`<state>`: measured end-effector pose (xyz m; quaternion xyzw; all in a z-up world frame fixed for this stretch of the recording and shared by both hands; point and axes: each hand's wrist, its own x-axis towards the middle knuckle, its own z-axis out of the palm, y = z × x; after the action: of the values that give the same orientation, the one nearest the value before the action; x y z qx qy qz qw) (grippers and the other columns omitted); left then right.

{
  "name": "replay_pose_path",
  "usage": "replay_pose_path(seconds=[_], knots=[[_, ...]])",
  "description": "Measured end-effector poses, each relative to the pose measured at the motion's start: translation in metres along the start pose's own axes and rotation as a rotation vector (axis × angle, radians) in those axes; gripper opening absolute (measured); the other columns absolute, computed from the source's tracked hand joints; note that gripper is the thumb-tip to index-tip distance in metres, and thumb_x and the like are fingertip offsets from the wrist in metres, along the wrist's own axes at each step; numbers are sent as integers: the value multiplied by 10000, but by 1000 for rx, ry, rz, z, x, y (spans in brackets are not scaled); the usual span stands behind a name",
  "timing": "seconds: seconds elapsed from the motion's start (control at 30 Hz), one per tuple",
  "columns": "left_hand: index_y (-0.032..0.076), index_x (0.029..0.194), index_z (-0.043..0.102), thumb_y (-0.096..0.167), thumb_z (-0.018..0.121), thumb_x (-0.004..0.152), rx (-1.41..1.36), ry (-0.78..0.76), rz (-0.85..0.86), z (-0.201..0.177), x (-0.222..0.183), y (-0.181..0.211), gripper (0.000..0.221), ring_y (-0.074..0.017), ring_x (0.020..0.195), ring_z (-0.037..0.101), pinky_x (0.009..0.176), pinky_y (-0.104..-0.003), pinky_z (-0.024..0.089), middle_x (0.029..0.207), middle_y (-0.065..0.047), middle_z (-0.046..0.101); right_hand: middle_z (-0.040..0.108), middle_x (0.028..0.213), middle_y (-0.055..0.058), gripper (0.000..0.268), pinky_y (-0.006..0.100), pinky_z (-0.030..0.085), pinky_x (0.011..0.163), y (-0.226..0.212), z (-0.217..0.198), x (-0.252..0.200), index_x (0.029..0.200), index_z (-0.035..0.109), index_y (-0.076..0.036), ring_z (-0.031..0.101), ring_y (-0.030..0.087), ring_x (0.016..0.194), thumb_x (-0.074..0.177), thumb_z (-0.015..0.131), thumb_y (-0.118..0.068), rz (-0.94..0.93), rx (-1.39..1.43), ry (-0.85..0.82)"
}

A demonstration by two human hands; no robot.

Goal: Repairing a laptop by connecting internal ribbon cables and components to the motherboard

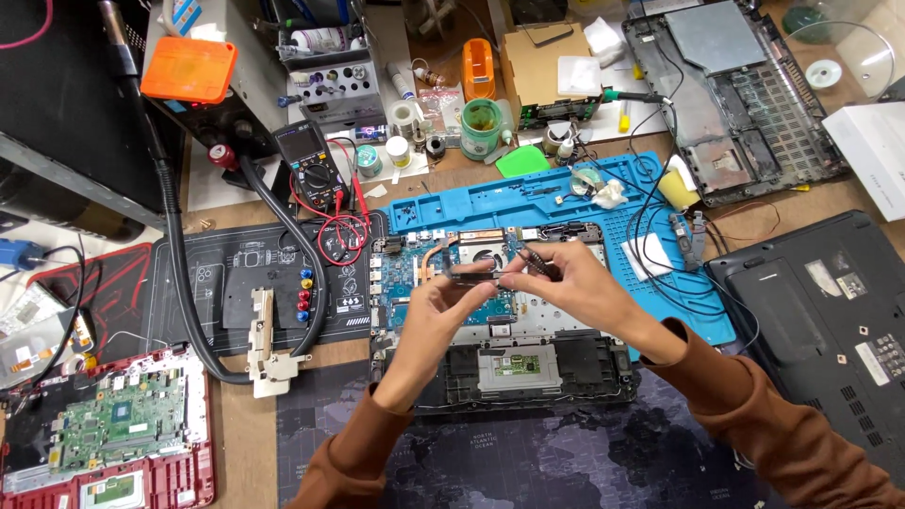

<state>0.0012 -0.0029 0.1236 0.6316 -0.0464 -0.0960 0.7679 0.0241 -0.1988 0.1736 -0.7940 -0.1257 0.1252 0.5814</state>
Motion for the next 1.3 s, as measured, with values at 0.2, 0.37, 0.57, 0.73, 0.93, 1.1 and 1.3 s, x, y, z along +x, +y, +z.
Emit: replay_pose_path(seconds=[0.2, 0.37, 0.57, 0.73, 0.93, 1.1, 1.3], knots=[[64, 1136, 801, 145, 745, 931, -55, 88, 10, 10, -4, 4, 227, -175, 924, 757, 960, -369, 572, 936, -158, 816, 448, 528, 0, 68, 217, 400, 483, -3, 5, 3, 899, 775, -24, 402, 72, 511, 858, 771, -78, -53, 16, -19], [46, 1123, 803, 154, 740, 936, -33, 134, -6, -1, -3, -3, 225, -165, 940, 723, 1010, -414, 530, 953, -168, 813, 555, 595, 54, 184, 247, 393, 497, -14, 0, 0, 1041, 757, -16, 395, 109, 503, 934, 684, -147, 45, -108, -88], [0, 1130, 782, 123, 720, 940, -54, 197, 5, -14, 2, -5, 234, -225, 906, 749, 1018, -455, 523, 942, -203, 799, 630, 802, 115, 311, 311, 420, 601, 2, -12, -2, 1245, 661, 5, 445, 150, 626, 1032, 464, -111, 28, -223, -143], [-18, 1140, 774, 96, 715, 937, -86, 228, 9, -20, 5, -10, 240, -249, 915, 752, 993, -433, 544, 971, -214, 784, 693, 922, 147, 297, 345, 488, 683, -22, -14, -7, 1234, 699, -28, 579, 210, 731, 972, 583, -107, -11, -291, -129], [-15, 1161, 764, 87, 712, 939, -65, 236, -3, -20, 3, -7, 250, -284, 920, 764, 1006, -450, 538, 995, -249, 778, 754, 959, 158, 240, 343, 544, 692, -6, -15, -3, 1152, 731, -130, 711, 257, 802, 918, 685, -161, -16, -364, -67], [-7, 1163, 768, 98, 712, 943, -33, 209, -4, -19, 0, -12, 250, -270, 947, 751, 1005, -462, 536, 986, -235, 781, 748, 983, 105, 228, 288, 562, 735, -9, -10, 0, 1148, 738, -115, 717, 213, 911, 949, 655, -188, -5, -440, -77], [-14, 1173, 770, 92, 699, 949, -38, 189, -9, -18, -3, -7, 258, -282, 964, 745, 1001, -462, 538, 981, -255, 782, 726, 957, 92, 216, 283, 571, 719, -6, -8, -1, 1126, 750, -92, 706, 199, 890, 944, 666, -174, -9, -437, -97]])
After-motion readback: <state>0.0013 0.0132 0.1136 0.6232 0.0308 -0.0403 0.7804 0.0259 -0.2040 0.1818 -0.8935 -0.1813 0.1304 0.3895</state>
